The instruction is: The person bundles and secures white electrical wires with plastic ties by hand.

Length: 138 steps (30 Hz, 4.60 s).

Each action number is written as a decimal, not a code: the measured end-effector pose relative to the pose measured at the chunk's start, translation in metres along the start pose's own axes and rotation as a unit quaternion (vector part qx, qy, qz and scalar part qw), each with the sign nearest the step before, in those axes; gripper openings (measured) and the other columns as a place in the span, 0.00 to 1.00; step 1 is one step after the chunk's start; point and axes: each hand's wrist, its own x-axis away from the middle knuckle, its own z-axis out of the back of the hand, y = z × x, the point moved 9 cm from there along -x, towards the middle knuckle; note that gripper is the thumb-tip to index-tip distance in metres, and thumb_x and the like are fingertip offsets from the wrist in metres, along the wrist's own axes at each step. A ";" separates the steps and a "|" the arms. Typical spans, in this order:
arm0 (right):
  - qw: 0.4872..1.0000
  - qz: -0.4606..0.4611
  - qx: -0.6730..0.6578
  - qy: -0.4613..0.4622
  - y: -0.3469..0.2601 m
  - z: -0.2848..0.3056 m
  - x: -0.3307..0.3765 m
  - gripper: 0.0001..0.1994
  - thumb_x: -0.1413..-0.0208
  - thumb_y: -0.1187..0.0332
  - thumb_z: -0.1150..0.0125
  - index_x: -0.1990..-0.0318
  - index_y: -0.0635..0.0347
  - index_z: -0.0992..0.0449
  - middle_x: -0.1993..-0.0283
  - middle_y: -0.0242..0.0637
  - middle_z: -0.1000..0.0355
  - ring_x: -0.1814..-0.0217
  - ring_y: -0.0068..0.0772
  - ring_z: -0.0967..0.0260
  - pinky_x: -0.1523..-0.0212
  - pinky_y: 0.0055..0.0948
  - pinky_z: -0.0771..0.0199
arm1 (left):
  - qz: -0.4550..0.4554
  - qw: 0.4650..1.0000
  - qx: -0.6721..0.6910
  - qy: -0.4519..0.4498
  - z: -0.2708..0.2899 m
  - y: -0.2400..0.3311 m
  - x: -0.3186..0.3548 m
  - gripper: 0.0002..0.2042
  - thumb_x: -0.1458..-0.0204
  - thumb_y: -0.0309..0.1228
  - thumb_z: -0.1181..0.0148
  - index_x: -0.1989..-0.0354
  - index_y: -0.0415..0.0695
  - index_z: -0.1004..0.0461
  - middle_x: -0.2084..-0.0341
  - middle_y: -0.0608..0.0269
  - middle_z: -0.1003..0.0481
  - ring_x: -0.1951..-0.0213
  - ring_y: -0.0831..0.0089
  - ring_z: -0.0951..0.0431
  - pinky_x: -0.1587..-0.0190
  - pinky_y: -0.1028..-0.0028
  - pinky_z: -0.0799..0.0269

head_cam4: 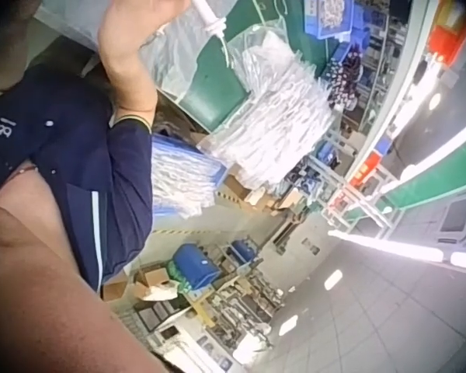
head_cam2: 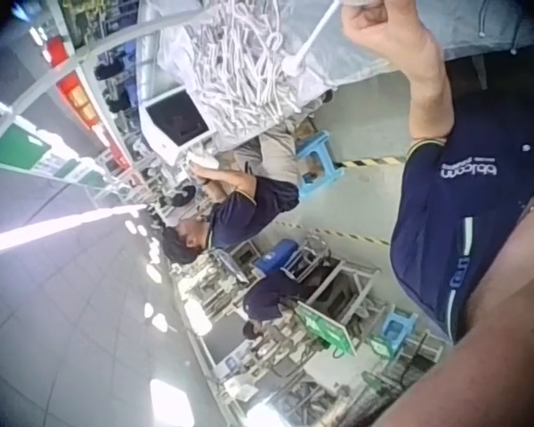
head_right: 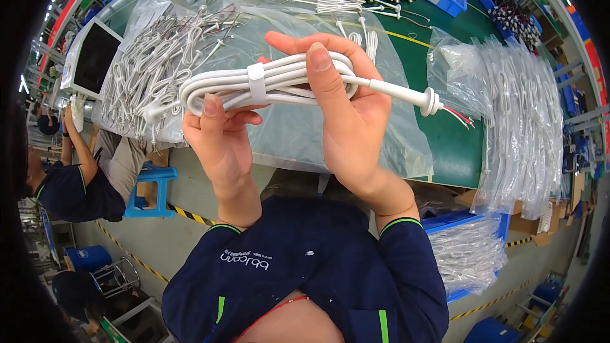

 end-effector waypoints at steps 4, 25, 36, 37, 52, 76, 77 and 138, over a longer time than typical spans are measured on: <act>1.000 -0.028 0.009 -0.002 0.001 0.001 0.002 0.17 0.40 0.60 0.55 0.53 0.68 0.36 0.50 0.58 0.34 0.53 0.47 0.30 0.50 0.37 0.31 | -0.017 1.000 0.016 0.009 0.003 0.000 0.003 0.14 0.51 0.28 0.41 0.61 0.29 0.31 0.67 0.48 0.25 0.70 0.65 0.22 0.75 0.74 0.22; 0.968 0.043 -0.234 -0.075 0.009 0.002 -0.001 0.27 0.52 0.82 0.44 0.45 0.55 0.46 0.41 0.57 0.45 0.36 0.47 0.47 0.40 0.43 0.43 | -0.076 0.990 0.011 -0.117 -0.027 -0.009 -0.006 0.28 0.58 0.14 0.40 0.49 0.36 0.45 0.50 0.41 0.36 0.49 0.56 0.31 0.47 0.65 0.33; 0.980 -0.018 -0.181 0.079 0.034 0.033 0.004 0.14 0.46 0.77 0.49 0.52 0.58 0.39 0.45 0.50 0.38 0.39 0.41 0.43 0.40 0.38 0.42 | -0.069 0.975 -0.135 -0.164 -0.038 -0.023 0.002 0.14 0.48 0.22 0.47 0.54 0.37 0.40 0.57 0.47 0.30 0.52 0.62 0.29 0.49 0.67 0.32; 0.969 -0.030 -0.225 0.097 0.038 0.037 0.003 0.11 0.44 0.74 0.50 0.54 0.57 0.38 0.45 0.49 0.37 0.39 0.41 0.43 0.39 0.37 0.43 | -0.071 0.974 -0.135 -0.166 -0.041 -0.022 0.001 0.14 0.48 0.22 0.47 0.54 0.37 0.40 0.57 0.47 0.30 0.52 0.62 0.29 0.49 0.67 0.32; 0.895 -0.057 -0.423 0.128 0.078 0.123 0.017 0.08 0.46 0.83 0.53 0.64 0.56 0.34 0.49 0.34 0.34 0.36 0.40 0.48 0.33 0.55 0.57 | 0.058 0.996 -0.070 -0.010 0.014 -0.049 -0.019 0.16 0.43 0.30 0.53 0.49 0.36 0.43 0.66 0.53 0.26 0.62 0.63 0.24 0.56 0.69 0.27; 0.994 0.047 -0.098 -0.019 0.023 0.035 -0.001 0.15 0.44 0.72 0.49 0.51 0.64 0.40 0.49 0.53 0.34 0.47 0.42 0.34 0.53 0.33 0.29 | 0.148 0.910 -0.352 -0.160 -0.003 -0.044 0.014 0.15 0.50 0.32 0.42 0.55 0.38 0.31 0.77 0.63 0.25 0.77 0.83 0.28 0.78 0.83 0.37; 0.988 0.049 -0.143 0.037 0.019 0.050 -0.003 0.14 0.41 0.67 0.53 0.50 0.64 0.40 0.49 0.53 0.35 0.48 0.44 0.32 0.52 0.35 0.29 | 0.163 0.920 -0.318 -0.160 -0.001 -0.046 0.017 0.14 0.48 0.32 0.44 0.56 0.38 0.31 0.79 0.65 0.26 0.80 0.86 0.31 0.81 0.86 0.40; 0.840 -0.130 0.526 0.023 0.180 0.264 -0.075 0.32 0.44 0.49 0.54 0.45 0.73 0.40 0.43 0.59 0.43 0.37 0.51 0.48 0.38 0.35 0.51 | -0.041 0.468 -0.883 -0.024 0.254 -0.138 -0.195 0.18 0.57 0.38 0.38 0.61 0.41 0.30 0.65 0.55 0.29 0.62 0.59 0.29 0.61 0.63 0.33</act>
